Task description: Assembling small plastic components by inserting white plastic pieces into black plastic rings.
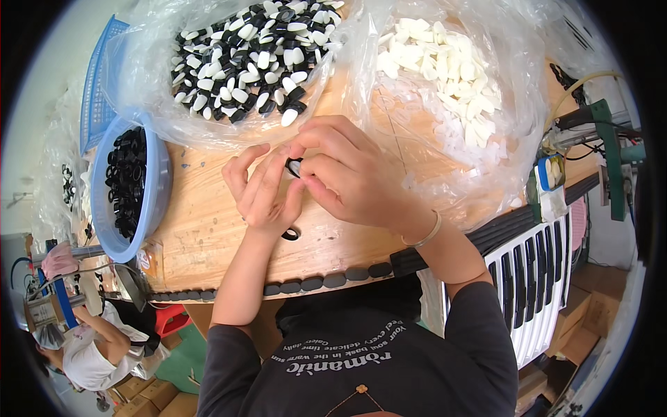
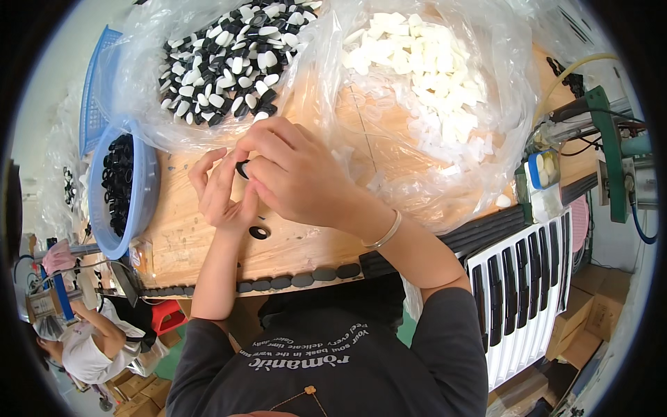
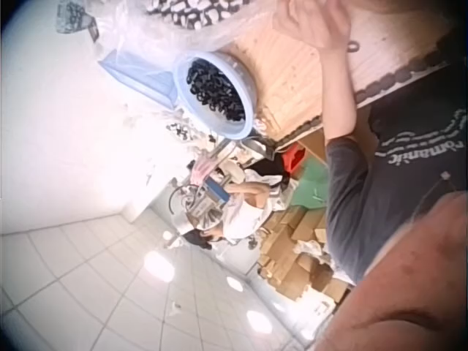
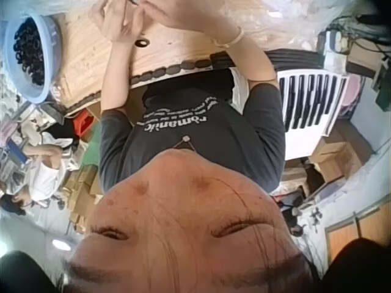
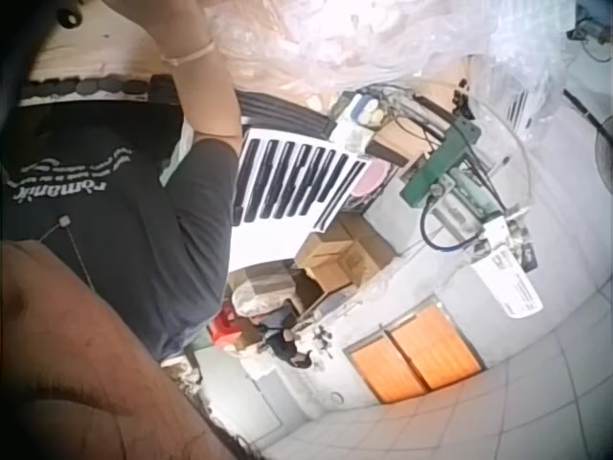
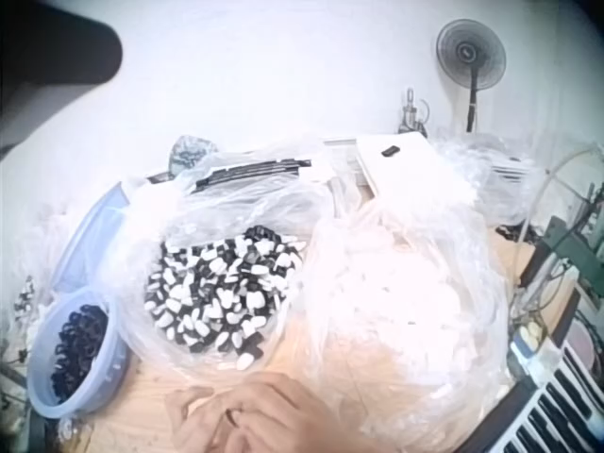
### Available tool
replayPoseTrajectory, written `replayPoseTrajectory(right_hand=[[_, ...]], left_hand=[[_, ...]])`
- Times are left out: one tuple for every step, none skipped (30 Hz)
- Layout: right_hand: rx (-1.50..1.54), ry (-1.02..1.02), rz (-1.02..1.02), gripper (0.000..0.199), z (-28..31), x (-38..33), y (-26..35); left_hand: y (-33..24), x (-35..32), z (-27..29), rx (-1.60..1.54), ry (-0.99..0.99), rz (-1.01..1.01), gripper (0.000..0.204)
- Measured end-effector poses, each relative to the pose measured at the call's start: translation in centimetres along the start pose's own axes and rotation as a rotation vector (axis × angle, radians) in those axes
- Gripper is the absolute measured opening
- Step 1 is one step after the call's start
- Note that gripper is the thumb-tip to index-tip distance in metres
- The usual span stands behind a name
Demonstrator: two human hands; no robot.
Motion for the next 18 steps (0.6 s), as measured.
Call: replayPoseTrajectory(right_hand=[[0.020, 0.011, -0.003, 0.014, -0.1, -0.1, 0.1], [0.040, 0.023, -0.006, 0.014, -0.1, -0.1, 0.1], [0.039, 0.024, -0.006, 0.014, -0.1, -0.1, 0.0], [0.068, -0.005, -0.001, 0.014, 0.1, 0.0, -0.2], [0.096, -0.033, 0.003, 0.014, 0.4, 0.2, -0.3], [0.095, -0.032, 0.003, 0.014, 0.8, 0.3, -0.3], [0.017, -0.036, 0.016, 0.013, 1.1, 0.5, -0.2], [-0.061, -0.040, 0.029, 0.013, 1.3, 0.6, -0.2], [-0.058, -0.039, 0.029, 0.013, 1.2, 0.5, -0.2], [-0.126, -0.035, 0.068, 0.012, 1.0, 0.3, 0.1], [-0.194, -0.031, 0.107, 0.012, 0.9, 0.2, 0.4], [-0.194, -0.032, 0.107, 0.012, 1.0, 0.1, 0.4], [-0.202, -0.053, 0.153, 0.012, 1.2, -0.1, 0.8], [-0.211, -0.074, 0.199, 0.012, 1.4, -0.2, 1.1], [-0.213, -0.074, 0.199, 0.012, 1.4, -0.2, 1.1], [-0.233, -0.082, 0.205, 0.013, 1.3, -0.2, 1.1], [-0.253, -0.089, 0.212, 0.015, 1.3, -0.2, 1.1], [-0.252, -0.090, 0.213, 0.015, 1.2, -0.2, 1.1]], left_hand=[[0.0, 0.0, 0.0, 0.000, -0.006, 0.008, 0.039], [0.0, 0.0, 0.1, -0.001, -0.006, 0.009, 0.039], [-0.1, 0.0, 0.1, -0.007, -0.013, -0.002, 0.039], [-0.2, 0.0, 0.2, -0.013, -0.020, -0.013, 0.039], [-0.2, 0.1, 0.2, -0.013, -0.021, -0.013, 0.039], [-0.3, 0.3, 0.2, -0.004, -0.006, -0.022, 0.040], [-0.3, 0.3, 0.1, 0.010, 0.011, -0.030, 0.040], [-0.2, 0.2, 0.1, 0.013, 0.011, -0.028, 0.040], [-0.3, 0.1, 0.0, 0.021, 0.019, -0.045, 0.039], [-0.4, 0.1, -0.1, 0.026, 0.025, -0.064, 0.039], [-0.5, 0.1, -0.1, 0.026, 0.025, -0.064, 0.039], [-0.5, 0.1, -0.1, 0.027, 0.026, -0.062, 0.039], [-0.5, 0.1, -0.2, 0.025, 0.026, -0.061, 0.038], [-0.6, 0.1, -0.3, 0.023, 0.026, -0.062, 0.038], [-0.6, 0.2, -0.2, 0.032, 0.014, -0.059, 0.038], [-0.6, 0.2, -0.1, 0.044, 0.003, -0.057, 0.038], [-0.7, 0.2, 0.0, 0.046, 0.004, -0.057, 0.038], [-0.8, 0.1, -0.1, 0.072, 0.035, -0.068, 0.039]])
Point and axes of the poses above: each hand's wrist, its own x-axis towards the middle knuckle, its own z-axis out of the back of the hand, y = z × x, the point moved 7 cm from there along x, towards the middle knuckle, and after that the axes turned 3 degrees about -z, right-handed, at the moved point
